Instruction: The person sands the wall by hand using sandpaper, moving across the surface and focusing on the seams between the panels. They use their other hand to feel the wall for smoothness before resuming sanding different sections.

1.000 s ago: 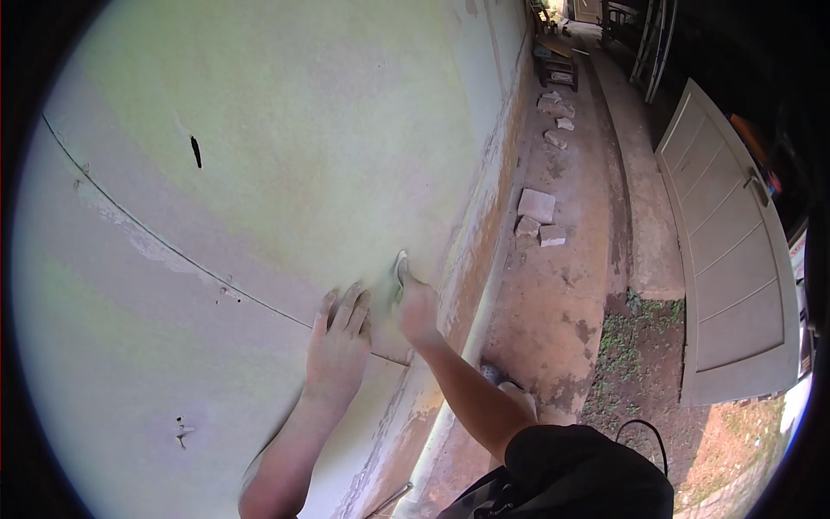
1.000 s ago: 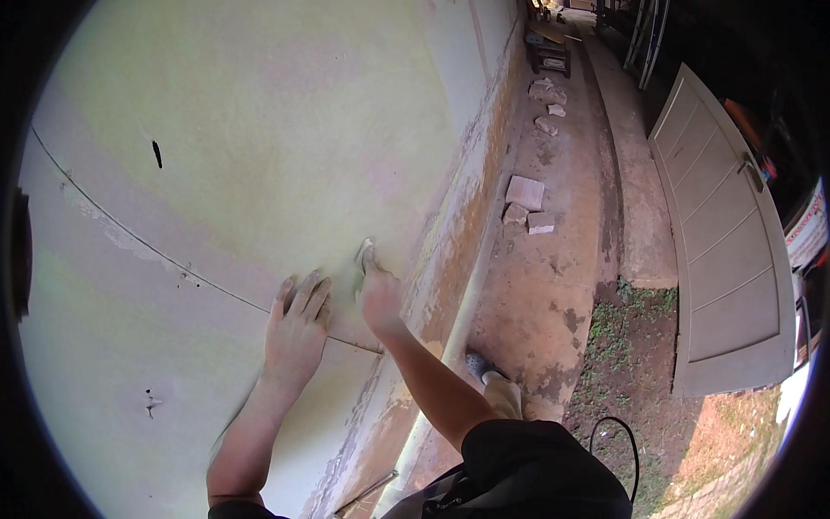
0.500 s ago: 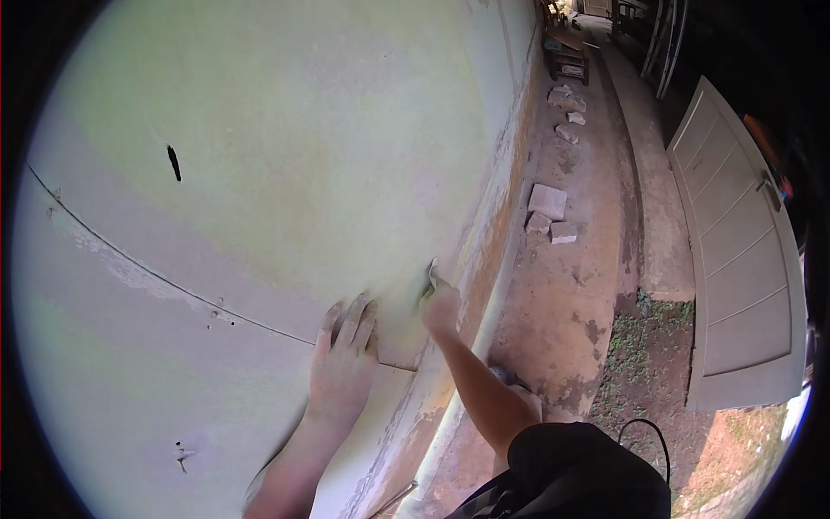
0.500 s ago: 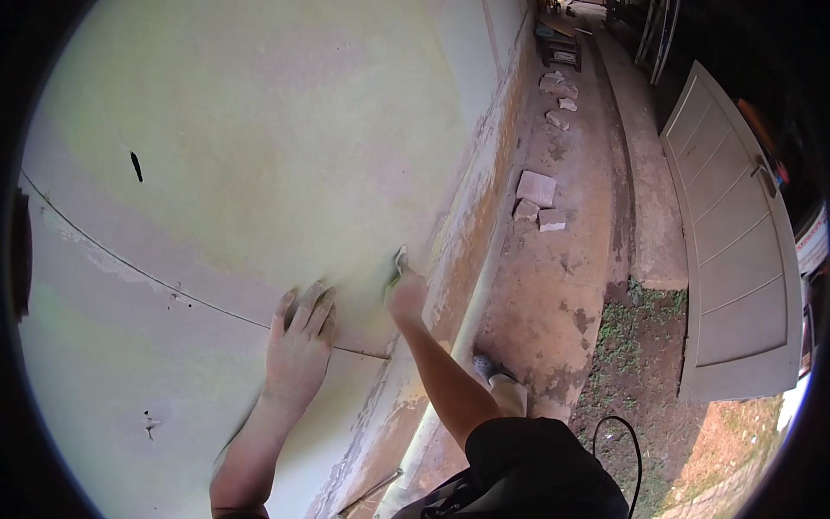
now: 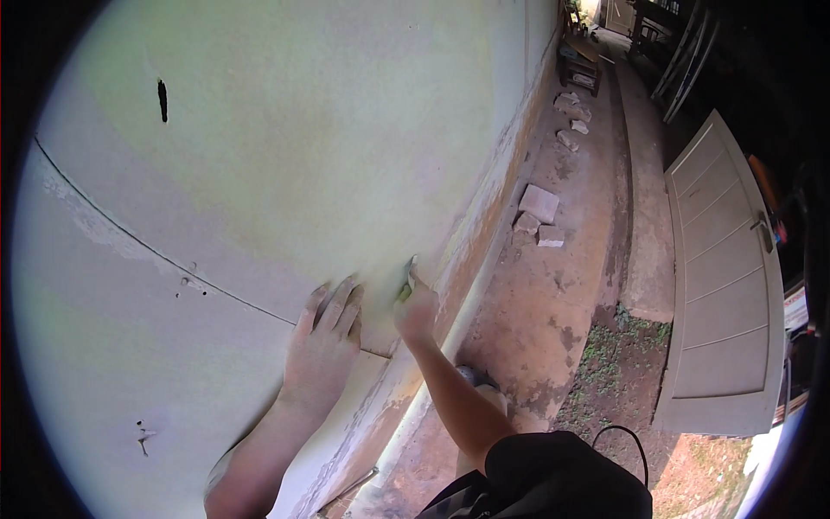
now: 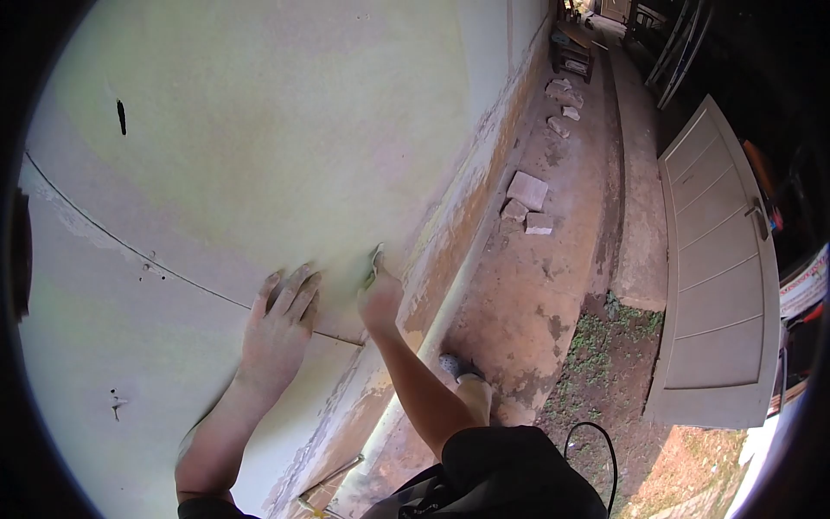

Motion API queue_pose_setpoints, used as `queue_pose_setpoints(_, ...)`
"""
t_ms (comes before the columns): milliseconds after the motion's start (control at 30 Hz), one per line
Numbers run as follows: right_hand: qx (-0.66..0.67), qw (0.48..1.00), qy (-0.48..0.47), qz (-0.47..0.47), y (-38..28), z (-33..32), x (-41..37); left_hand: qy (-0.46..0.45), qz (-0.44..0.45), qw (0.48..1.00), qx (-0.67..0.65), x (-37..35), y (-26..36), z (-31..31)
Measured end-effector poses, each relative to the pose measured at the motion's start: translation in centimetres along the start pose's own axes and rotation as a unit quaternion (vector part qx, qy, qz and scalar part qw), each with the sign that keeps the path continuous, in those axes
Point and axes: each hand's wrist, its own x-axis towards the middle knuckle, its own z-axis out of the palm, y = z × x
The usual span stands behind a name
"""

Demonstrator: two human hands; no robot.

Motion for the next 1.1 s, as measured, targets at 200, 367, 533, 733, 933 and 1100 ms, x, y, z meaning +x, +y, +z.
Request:
queue_pose_setpoints(200, 0.064, 0.981, 0.033, -0.18, -3.3, -0.1, -8.9, -0.018, 0.006, 1.0, 0.01, -0.5, 0.2, -0.2)
queue_pose_setpoints(367, -0.019, 0.999, 0.0, 0.037, 2.6, 1.1, 1.5, -0.043, -0.027, 0.996, 0.068, -0.9, 1.0, 0.3)
queue_pose_setpoints(533, 0.048, 0.998, 0.034, 0.032, 3.5, 2.0, 5.5, -0.02, -0.07, 0.992, 0.101, -1.5, 0.8, -0.5)
queue_pose_setpoints(733, 0.09, 0.966, -0.022, -0.239, -10.4, -6.8, -2.8, 0.09, -0.174, 0.978, 0.076, -5.0, 2.8, 1.4)
queue_pose_setpoints(933, 0.037, 0.996, 0.001, -0.077, -0.1, -1.5, 4.5, 0.105, -0.392, 0.911, 0.067, -10.9, 4.8, 1.4)
queue_pose_setpoints(1100, -0.023, 1.0, -0.009, 0.018, 3.9, 0.3, 11.3, 0.104, -0.571, 0.811, 0.07, -17.4, 4.8, -1.0)
